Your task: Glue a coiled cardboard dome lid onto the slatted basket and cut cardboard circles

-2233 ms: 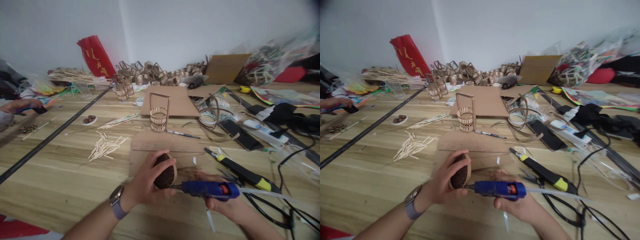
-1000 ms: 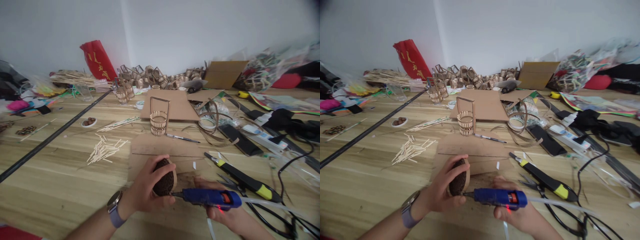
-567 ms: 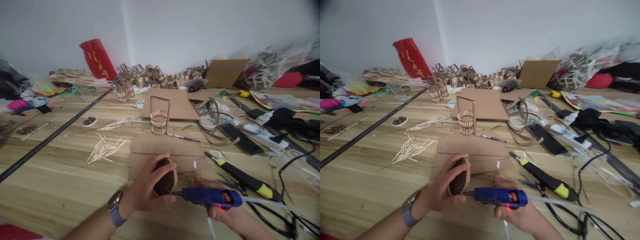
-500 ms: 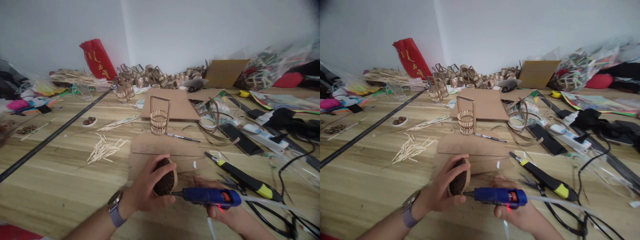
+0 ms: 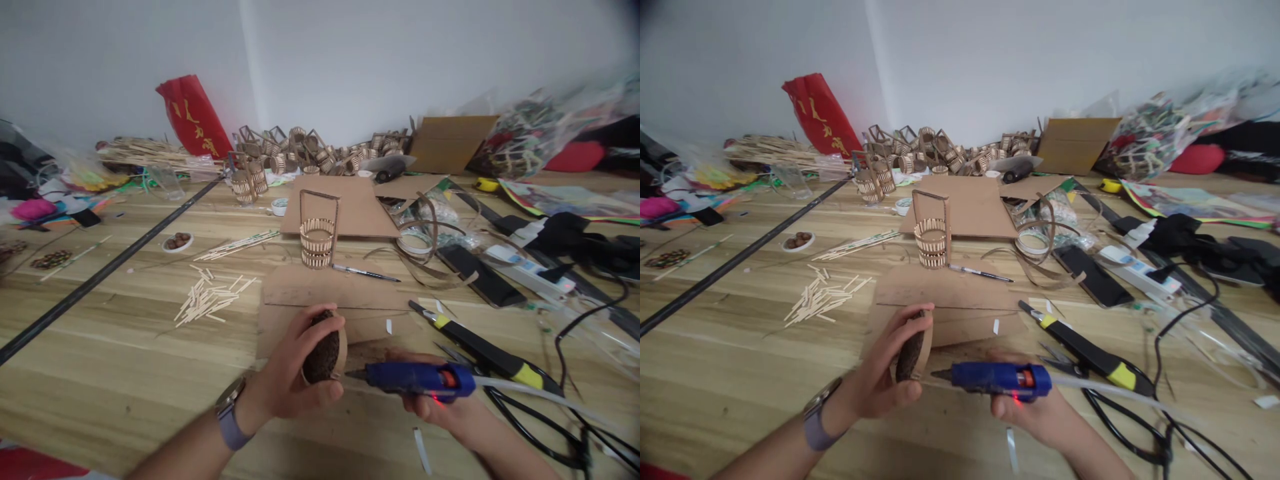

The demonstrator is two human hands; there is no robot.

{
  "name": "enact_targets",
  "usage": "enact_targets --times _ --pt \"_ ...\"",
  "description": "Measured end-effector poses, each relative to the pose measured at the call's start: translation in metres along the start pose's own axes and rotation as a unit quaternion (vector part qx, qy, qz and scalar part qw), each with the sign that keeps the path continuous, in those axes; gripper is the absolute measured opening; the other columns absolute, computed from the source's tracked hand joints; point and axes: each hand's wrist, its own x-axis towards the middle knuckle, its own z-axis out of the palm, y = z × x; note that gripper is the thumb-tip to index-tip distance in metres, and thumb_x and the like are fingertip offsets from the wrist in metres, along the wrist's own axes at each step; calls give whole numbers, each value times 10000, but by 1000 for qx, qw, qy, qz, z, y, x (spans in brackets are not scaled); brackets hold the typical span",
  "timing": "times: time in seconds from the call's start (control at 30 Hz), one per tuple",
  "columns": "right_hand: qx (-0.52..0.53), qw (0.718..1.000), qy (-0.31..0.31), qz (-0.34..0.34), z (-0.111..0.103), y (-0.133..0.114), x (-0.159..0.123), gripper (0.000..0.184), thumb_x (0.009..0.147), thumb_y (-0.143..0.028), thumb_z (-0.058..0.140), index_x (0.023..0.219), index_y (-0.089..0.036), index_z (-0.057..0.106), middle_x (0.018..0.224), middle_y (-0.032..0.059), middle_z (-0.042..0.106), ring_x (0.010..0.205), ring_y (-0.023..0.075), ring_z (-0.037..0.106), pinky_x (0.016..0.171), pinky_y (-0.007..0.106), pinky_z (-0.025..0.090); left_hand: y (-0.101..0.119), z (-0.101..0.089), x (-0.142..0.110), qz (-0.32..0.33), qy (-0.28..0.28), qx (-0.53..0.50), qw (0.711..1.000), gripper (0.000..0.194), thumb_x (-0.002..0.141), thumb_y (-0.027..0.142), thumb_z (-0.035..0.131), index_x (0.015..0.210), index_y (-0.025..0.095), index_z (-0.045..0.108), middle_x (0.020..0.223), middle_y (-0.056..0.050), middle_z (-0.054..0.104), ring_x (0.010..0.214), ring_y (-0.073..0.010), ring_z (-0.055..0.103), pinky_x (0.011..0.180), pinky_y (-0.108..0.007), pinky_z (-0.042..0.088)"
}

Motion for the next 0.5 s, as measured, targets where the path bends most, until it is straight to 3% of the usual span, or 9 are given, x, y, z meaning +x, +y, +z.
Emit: enact_targets --times 0.07,0.27,0.5 --pt "42 998 22 32 -1 2 -4 675 621 -713 743 1040 -188 679 611 24 628 546 190 578 562 335 528 0 0 0 2 1 0 1000 637 903 573 521 1452 297 351 1450 -157 375 1363 -331 380 1105 -515 341" --pt "67 996 10 56 0 -8 -5 620 594 -694 772 925 -175 705 585 10 593 531 163 524 532 304 475 -2 2 0 25 1 5 1000 604 915 577 477 1437 291 374 1412 -153 399 1322 -335 408 1073 -515 362" --pt "126 988 24 83 3 -7 -6 703 543 -715 789 971 -163 711 599 14 609 529 153 510 540 296 451 0 1 1 41 13 4 999 552 943 556 396 1425 287 382 1364 -143 436 1275 -327 449 1037 -493 393"
